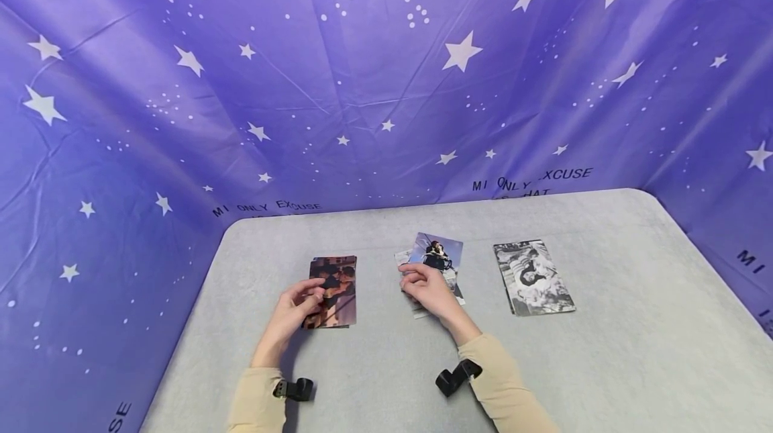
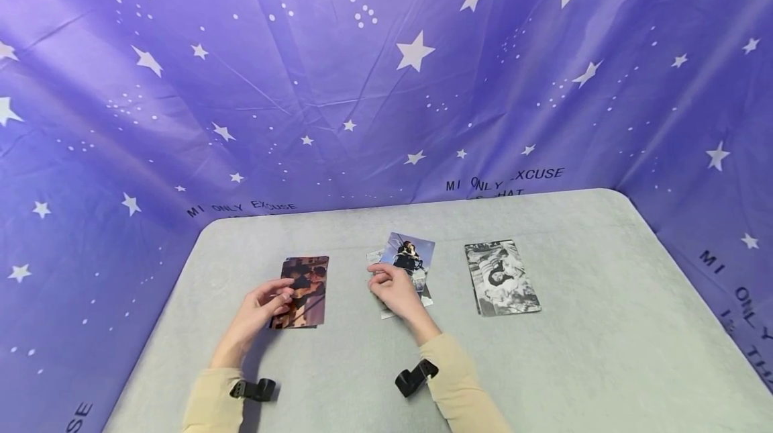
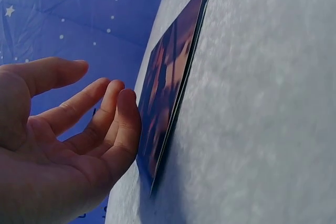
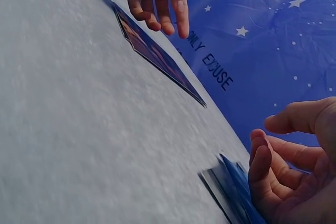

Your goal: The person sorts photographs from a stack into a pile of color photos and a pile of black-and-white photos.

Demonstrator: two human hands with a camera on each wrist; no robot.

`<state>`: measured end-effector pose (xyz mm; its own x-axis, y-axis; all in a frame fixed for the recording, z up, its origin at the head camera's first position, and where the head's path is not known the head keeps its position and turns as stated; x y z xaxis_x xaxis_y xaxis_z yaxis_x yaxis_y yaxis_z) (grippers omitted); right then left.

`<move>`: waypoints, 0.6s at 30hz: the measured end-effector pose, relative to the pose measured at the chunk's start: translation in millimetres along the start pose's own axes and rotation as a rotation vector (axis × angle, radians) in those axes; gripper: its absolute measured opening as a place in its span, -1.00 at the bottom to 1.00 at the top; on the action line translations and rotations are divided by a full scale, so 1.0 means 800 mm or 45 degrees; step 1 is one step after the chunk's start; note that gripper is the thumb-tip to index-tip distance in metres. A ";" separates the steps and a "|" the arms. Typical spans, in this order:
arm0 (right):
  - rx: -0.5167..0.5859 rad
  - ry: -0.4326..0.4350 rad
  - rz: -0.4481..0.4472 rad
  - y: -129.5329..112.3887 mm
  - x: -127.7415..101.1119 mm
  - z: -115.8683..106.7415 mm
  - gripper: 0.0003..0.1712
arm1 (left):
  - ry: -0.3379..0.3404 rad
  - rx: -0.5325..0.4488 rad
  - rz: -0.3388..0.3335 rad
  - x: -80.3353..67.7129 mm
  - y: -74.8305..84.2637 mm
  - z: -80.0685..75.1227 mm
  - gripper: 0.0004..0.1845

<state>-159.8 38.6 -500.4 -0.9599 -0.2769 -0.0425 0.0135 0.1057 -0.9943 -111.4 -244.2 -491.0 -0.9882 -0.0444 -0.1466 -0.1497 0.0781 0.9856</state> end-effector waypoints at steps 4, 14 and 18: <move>-0.023 0.024 0.014 0.002 -0.002 -0.009 -0.60 | -0.026 -0.035 -0.041 0.000 0.001 0.006 -0.64; -0.043 0.079 0.008 -0.001 -0.011 -0.032 -0.66 | -0.014 -0.032 -0.072 0.003 0.000 0.024 -0.65; -0.041 0.092 0.004 -0.002 -0.013 -0.040 -0.67 | -0.030 -0.014 -0.034 0.005 -0.001 0.030 -0.67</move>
<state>-158.6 71.9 -495.3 -0.9776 -0.2069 -0.0376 0.0089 0.1375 -0.9905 -116.1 -220.4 -494.7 -0.9844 -0.0232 -0.1746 -0.1758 0.0660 0.9822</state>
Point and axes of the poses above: each hand's wrist, its own x-axis towards the middle knuckle, its own z-axis out of the palm, y = z × x, the point moved 1 cm from there along x, towards the middle knuckle, and after that the axes turned 4 degrees about -x, right-handed, at the moved point
